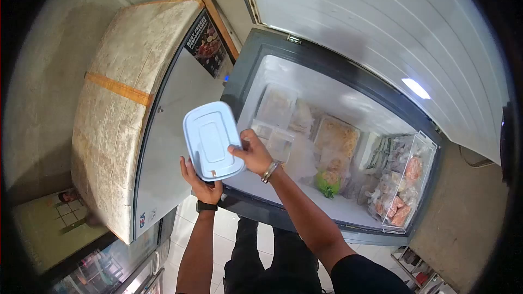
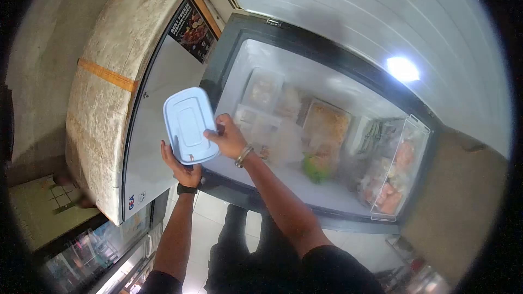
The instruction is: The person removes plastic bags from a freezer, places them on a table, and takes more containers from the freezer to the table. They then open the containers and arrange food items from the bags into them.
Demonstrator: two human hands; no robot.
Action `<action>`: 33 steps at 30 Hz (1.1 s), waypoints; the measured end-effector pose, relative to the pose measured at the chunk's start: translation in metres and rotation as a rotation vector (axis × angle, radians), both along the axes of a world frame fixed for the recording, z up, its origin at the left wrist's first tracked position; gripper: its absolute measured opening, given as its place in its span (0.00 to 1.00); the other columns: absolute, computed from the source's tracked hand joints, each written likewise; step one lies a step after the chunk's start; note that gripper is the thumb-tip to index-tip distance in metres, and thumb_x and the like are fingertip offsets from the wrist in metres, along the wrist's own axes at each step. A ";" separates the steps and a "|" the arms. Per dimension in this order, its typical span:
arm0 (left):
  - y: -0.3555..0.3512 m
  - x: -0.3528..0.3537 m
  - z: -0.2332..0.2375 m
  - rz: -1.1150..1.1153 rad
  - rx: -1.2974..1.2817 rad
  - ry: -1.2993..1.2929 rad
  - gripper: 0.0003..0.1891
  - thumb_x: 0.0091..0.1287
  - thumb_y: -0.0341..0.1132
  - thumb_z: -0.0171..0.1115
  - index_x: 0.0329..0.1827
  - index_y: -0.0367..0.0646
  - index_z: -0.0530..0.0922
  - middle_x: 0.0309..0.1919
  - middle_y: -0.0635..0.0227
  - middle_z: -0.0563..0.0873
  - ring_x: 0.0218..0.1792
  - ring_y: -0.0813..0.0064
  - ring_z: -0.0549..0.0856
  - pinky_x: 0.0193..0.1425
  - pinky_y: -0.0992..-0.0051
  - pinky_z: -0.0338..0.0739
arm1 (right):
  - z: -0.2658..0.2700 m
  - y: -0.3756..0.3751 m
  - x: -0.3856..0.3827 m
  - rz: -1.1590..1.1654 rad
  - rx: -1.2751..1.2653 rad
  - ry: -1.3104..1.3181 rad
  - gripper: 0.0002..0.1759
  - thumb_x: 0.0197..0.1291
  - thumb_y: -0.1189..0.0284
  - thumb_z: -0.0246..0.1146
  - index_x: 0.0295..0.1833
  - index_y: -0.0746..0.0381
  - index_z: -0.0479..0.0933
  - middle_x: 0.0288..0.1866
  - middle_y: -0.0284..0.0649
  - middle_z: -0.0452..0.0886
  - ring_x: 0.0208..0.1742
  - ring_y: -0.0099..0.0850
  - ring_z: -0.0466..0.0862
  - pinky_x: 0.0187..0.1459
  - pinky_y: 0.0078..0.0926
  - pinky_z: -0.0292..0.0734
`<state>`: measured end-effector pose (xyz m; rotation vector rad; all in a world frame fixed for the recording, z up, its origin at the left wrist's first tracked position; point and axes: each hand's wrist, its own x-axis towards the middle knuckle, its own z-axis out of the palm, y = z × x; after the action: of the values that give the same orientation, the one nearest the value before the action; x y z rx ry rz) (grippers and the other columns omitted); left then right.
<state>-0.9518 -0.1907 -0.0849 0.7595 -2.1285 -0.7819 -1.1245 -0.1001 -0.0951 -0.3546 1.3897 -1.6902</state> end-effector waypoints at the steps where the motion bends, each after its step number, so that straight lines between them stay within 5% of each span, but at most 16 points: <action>1: 0.000 0.003 0.004 -0.051 -0.213 -0.176 0.49 0.53 0.37 0.68 0.79 0.46 0.52 0.75 0.39 0.54 0.73 0.40 0.63 0.73 0.46 0.63 | -0.001 -0.001 0.000 -0.003 0.002 0.004 0.24 0.62 0.67 0.70 0.49 0.61 0.61 0.34 0.37 0.78 0.35 0.23 0.75 0.34 0.25 0.73; 2: 0.002 0.005 0.008 -0.073 -0.091 -0.154 0.42 0.49 0.33 0.67 0.72 0.46 0.62 0.75 0.38 0.55 0.73 0.38 0.63 0.73 0.47 0.62 | 0.002 -0.002 0.000 0.042 0.040 0.048 0.24 0.63 0.67 0.70 0.50 0.61 0.61 0.34 0.38 0.79 0.34 0.23 0.76 0.35 0.26 0.74; 5: 0.003 0.000 0.012 -0.066 -0.063 -0.139 0.35 0.51 0.30 0.70 0.63 0.43 0.64 0.73 0.37 0.58 0.73 0.42 0.64 0.72 0.51 0.64 | 0.009 0.003 -0.008 0.138 0.182 0.108 0.20 0.66 0.68 0.67 0.52 0.62 0.63 0.37 0.39 0.80 0.37 0.25 0.78 0.40 0.28 0.76; 7: 0.006 0.003 -0.002 -0.035 0.031 -0.089 0.33 0.51 0.29 0.71 0.58 0.44 0.62 0.72 0.38 0.60 0.70 0.43 0.67 0.70 0.54 0.65 | -0.007 0.007 -0.013 -0.040 -0.062 0.167 0.17 0.70 0.65 0.63 0.54 0.63 0.68 0.41 0.38 0.80 0.43 0.25 0.79 0.46 0.29 0.76; 9: 0.006 0.007 -0.013 0.010 0.119 -0.043 0.31 0.51 0.28 0.72 0.53 0.44 0.61 0.70 0.39 0.62 0.68 0.44 0.70 0.69 0.56 0.67 | -0.060 0.012 -0.032 -0.452 0.123 0.105 0.17 0.73 0.57 0.58 0.52 0.60 0.75 0.43 0.33 0.81 0.44 0.22 0.78 0.45 0.25 0.76; 11: 0.003 0.009 -0.016 -0.014 0.054 -0.057 0.31 0.53 0.26 0.72 0.51 0.45 0.58 0.69 0.40 0.63 0.62 0.50 0.75 0.65 0.61 0.69 | -0.144 0.035 -0.072 -0.453 0.530 0.694 0.23 0.70 0.52 0.60 0.55 0.61 0.75 0.51 0.43 0.81 0.52 0.37 0.81 0.55 0.35 0.76; 13: 0.003 0.007 -0.015 -0.010 0.064 -0.054 0.31 0.53 0.27 0.72 0.51 0.45 0.58 0.68 0.40 0.63 0.62 0.51 0.75 0.65 0.61 0.69 | -0.197 0.057 -0.096 -0.446 0.692 0.789 0.26 0.68 0.50 0.61 0.57 0.61 0.75 0.54 0.47 0.81 0.55 0.44 0.81 0.58 0.38 0.75; 15: 0.004 0.007 -0.013 -0.005 0.077 -0.046 0.30 0.53 0.28 0.73 0.50 0.46 0.58 0.68 0.40 0.64 0.62 0.52 0.75 0.65 0.62 0.69 | -0.233 0.082 -0.107 0.055 1.001 1.002 0.33 0.62 0.49 0.65 0.63 0.63 0.72 0.61 0.53 0.79 0.62 0.51 0.77 0.62 0.43 0.71; 16: 0.005 0.007 -0.012 -0.002 0.068 -0.068 0.31 0.53 0.28 0.73 0.50 0.46 0.58 0.68 0.40 0.64 0.62 0.51 0.75 0.64 0.62 0.69 | -0.243 0.094 -0.108 0.066 1.001 0.995 0.33 0.62 0.49 0.65 0.63 0.63 0.72 0.61 0.53 0.79 0.62 0.51 0.77 0.62 0.43 0.71; 18: 0.005 0.009 -0.013 0.004 0.060 -0.091 0.31 0.53 0.28 0.73 0.50 0.46 0.57 0.68 0.39 0.64 0.62 0.51 0.75 0.64 0.61 0.70 | -0.249 0.110 -0.109 0.535 1.060 0.968 0.37 0.57 0.52 0.69 0.66 0.62 0.69 0.62 0.53 0.78 0.64 0.50 0.76 0.62 0.40 0.72; 21: 0.004 0.011 -0.015 -0.013 0.043 -0.067 0.31 0.54 0.29 0.73 0.50 0.46 0.57 0.68 0.40 0.64 0.62 0.49 0.75 0.63 0.60 0.71 | -0.228 0.129 -0.114 0.495 0.808 0.702 0.35 0.59 0.58 0.68 0.68 0.61 0.69 0.62 0.52 0.78 0.64 0.49 0.76 0.63 0.39 0.71; 27: 0.007 0.007 -0.005 -0.012 0.084 -0.115 0.25 0.60 0.29 0.67 0.49 0.46 0.56 0.65 0.42 0.64 0.62 0.54 0.72 0.66 0.61 0.65 | -0.218 0.152 -0.116 0.606 0.870 0.840 0.30 0.61 0.69 0.64 0.69 0.59 0.71 0.61 0.50 0.79 0.65 0.46 0.76 0.65 0.38 0.70; 30: 0.007 0.006 -0.011 0.002 0.106 -0.064 0.25 0.61 0.31 0.67 0.49 0.46 0.56 0.66 0.43 0.64 0.62 0.55 0.72 0.66 0.61 0.65 | -0.277 0.147 -0.098 0.488 0.780 0.948 0.26 0.65 0.62 0.61 0.67 0.59 0.73 0.63 0.49 0.79 0.66 0.47 0.75 0.65 0.37 0.69; 33: 0.007 0.008 -0.013 0.001 0.077 -0.092 0.24 0.62 0.32 0.66 0.49 0.47 0.56 0.66 0.43 0.63 0.63 0.56 0.71 0.66 0.62 0.65 | -0.215 0.100 -0.103 0.480 1.015 0.761 0.29 0.69 0.52 0.54 0.68 0.59 0.73 0.67 0.50 0.76 0.69 0.48 0.72 0.68 0.39 0.67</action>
<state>-0.9434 -0.1839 -0.0975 0.8519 -2.1899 -0.8478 -1.2275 -0.0001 -0.3102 -0.6847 2.2658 -0.3041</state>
